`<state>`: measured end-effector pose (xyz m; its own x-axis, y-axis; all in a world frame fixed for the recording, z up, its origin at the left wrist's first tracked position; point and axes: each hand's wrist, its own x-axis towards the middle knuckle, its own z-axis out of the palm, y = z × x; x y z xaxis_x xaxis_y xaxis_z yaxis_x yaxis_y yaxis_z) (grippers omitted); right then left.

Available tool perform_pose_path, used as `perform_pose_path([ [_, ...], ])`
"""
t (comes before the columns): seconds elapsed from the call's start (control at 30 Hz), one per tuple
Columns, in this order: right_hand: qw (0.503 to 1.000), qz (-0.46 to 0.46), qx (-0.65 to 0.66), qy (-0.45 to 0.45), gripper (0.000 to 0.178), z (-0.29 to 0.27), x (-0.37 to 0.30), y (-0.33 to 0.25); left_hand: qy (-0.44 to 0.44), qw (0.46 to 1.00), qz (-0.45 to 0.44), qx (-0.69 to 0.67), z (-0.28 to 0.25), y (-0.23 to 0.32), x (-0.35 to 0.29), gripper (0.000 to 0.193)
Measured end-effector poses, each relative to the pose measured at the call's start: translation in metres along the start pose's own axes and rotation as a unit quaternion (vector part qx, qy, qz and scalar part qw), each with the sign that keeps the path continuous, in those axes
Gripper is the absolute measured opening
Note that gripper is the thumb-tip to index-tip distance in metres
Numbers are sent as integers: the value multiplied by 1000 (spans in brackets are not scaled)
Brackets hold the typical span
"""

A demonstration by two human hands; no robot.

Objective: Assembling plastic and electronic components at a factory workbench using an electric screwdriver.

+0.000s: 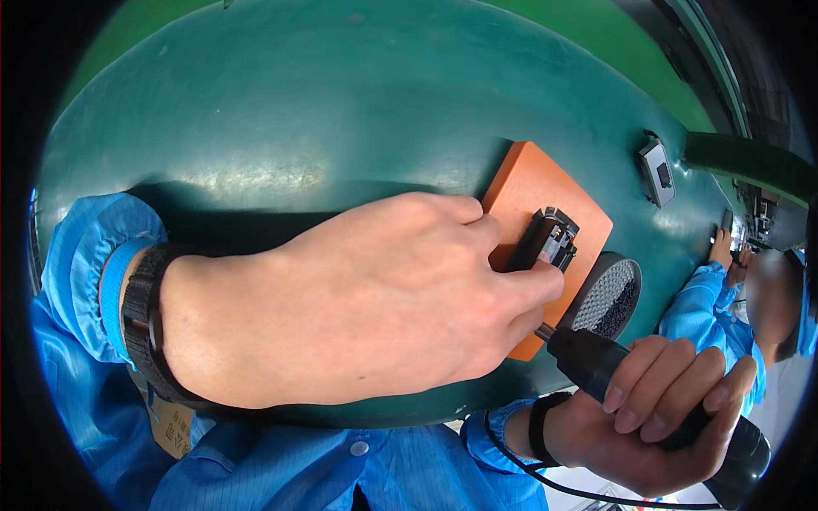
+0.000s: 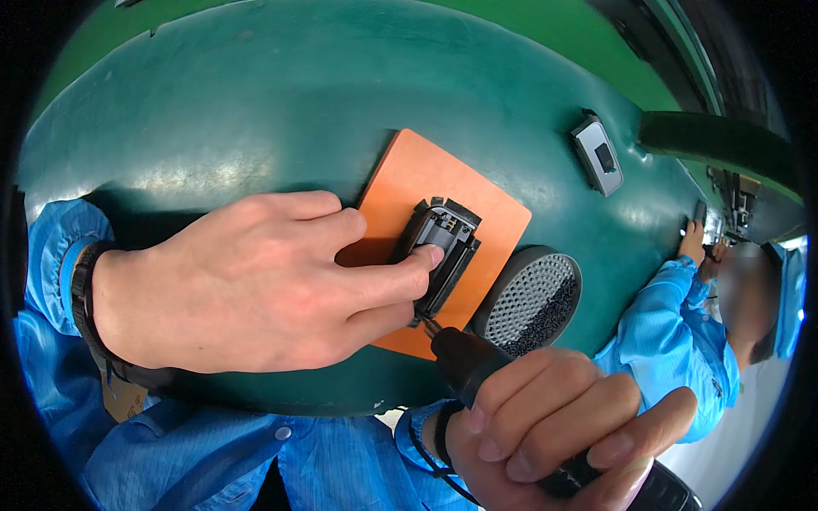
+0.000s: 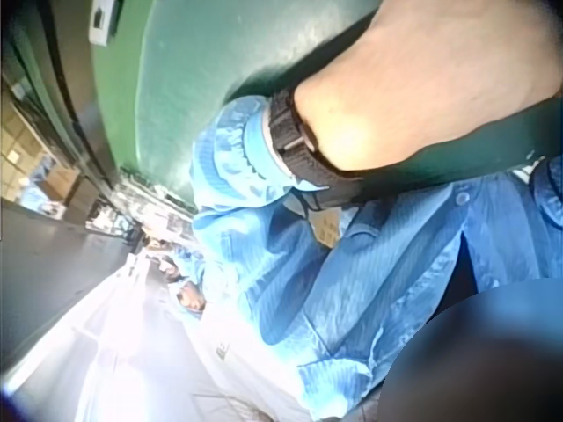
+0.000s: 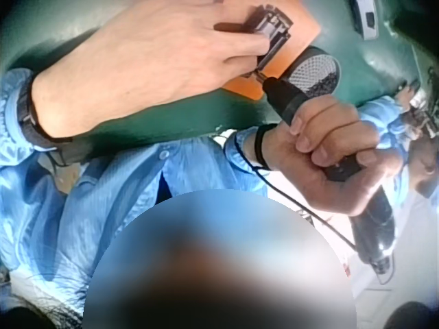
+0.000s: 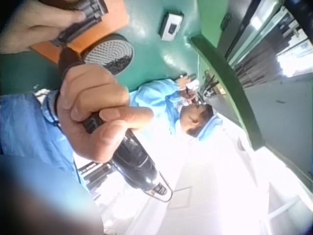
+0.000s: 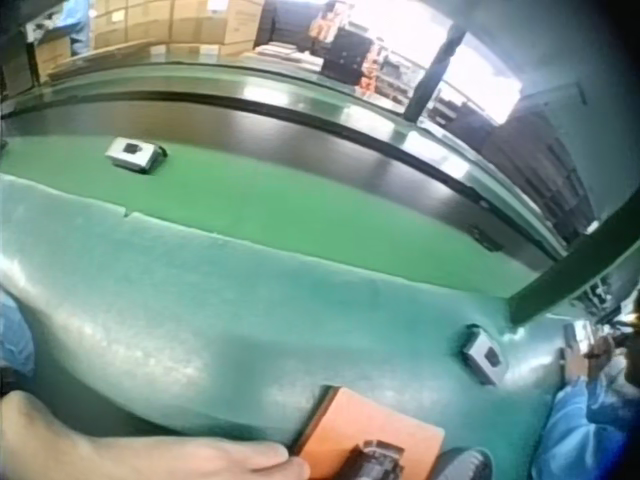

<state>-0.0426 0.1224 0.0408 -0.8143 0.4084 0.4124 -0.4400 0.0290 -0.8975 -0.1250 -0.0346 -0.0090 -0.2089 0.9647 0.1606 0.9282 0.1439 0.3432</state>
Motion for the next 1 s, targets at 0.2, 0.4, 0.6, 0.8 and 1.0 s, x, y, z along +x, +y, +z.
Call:
perform_pose_path([
  [0.2,986,15,-28,-163,15,-10,1,-8,18,1000,1,7,4,1,-2,27],
  [0.4,996,-25,-39,-81,16,-1,-7,1,25,1000,-6,7,6,3,1,28],
  [0.6,997,-11,-30,-75,16,-7,-7,-1,15,1000,4,4,3,3,5,22],
  [0.8,995,-90,2,46,17,-65,-3,-37,-6,999,-6,35,-1,3,4,41],
  [1.0,993,-51,-80,72,20,-79,-14,-25,-62,998,-2,22,-7,5,8,59],
])
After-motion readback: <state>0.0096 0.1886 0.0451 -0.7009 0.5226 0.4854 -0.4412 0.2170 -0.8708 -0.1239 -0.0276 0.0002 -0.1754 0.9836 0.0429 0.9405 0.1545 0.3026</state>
